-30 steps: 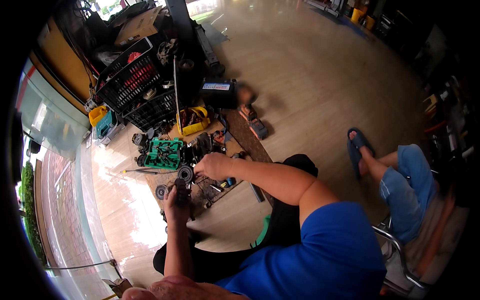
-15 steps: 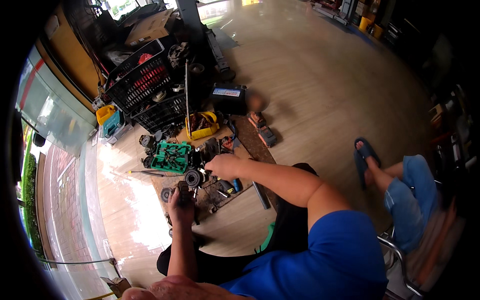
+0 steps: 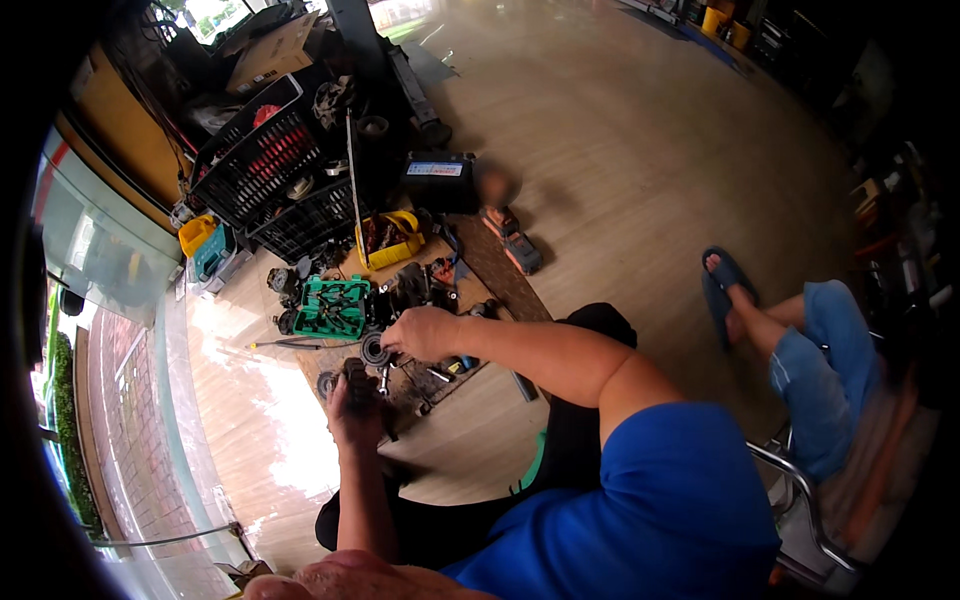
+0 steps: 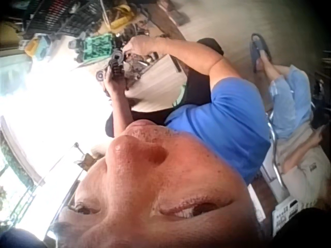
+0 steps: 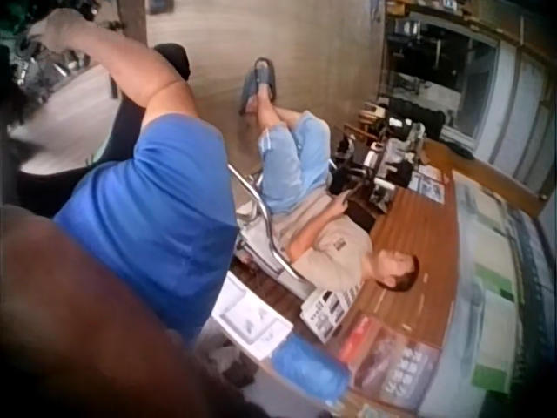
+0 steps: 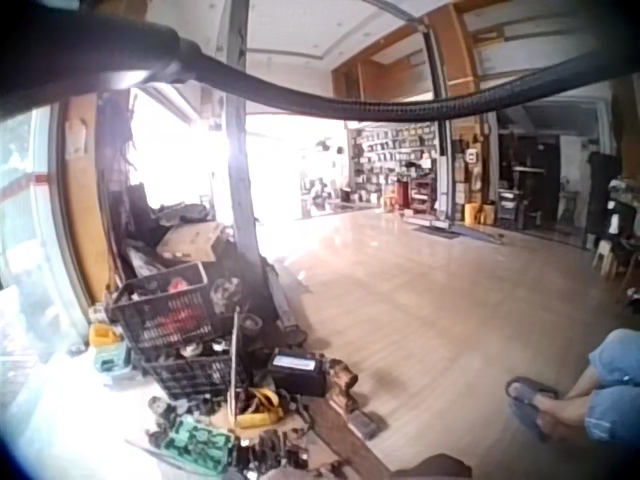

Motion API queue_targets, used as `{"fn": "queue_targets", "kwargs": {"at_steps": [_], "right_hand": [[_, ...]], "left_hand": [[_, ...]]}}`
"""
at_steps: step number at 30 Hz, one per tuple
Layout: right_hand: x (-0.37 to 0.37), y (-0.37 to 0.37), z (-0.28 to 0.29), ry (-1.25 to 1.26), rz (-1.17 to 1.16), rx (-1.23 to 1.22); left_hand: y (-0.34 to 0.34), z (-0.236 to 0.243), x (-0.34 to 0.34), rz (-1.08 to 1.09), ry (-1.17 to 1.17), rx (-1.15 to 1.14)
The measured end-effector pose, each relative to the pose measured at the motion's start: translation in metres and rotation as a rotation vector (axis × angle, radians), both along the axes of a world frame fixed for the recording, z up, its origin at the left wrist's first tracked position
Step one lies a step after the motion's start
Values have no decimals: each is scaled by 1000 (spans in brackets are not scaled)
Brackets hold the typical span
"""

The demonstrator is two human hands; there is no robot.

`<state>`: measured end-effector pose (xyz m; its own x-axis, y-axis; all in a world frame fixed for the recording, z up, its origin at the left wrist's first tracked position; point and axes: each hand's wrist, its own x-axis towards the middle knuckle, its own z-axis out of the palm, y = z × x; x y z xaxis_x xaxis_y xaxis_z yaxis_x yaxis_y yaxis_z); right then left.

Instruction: The person assembles a mechanical component, placing a gear and small metal pins into a metal housing while working over a workspace on the floor.

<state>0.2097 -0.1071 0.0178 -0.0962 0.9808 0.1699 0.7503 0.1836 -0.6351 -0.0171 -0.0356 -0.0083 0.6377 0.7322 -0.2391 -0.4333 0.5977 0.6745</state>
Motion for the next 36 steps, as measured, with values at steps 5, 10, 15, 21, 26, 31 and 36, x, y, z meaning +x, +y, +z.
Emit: {"fn": "queue_targets", "kwargs": {"at_steps": [5,10,15,21,26,31,36], "right_hand": [[10,2,2,21,-11,19],[12,-1,9,8,44,-90],[26,0,13,-148,51,-195],[40,-3,24,-117,-87,-185],[46,-5,25,-76,-66,-239],[43,-5,20,-120,63,-252],[46,-8,37,-61,-29,-350]], "left_hand": [[5,2,-1,103,-28,-84],[6,0,0,92,-29,-100],[9,-5,2,126,-65,-108],[16,-11,2,99,-83,-108],[15,-12,4,83,-116,-142],[16,-12,3,116,-85,-152],[19,-12,-1,120,-66,-158]]}}
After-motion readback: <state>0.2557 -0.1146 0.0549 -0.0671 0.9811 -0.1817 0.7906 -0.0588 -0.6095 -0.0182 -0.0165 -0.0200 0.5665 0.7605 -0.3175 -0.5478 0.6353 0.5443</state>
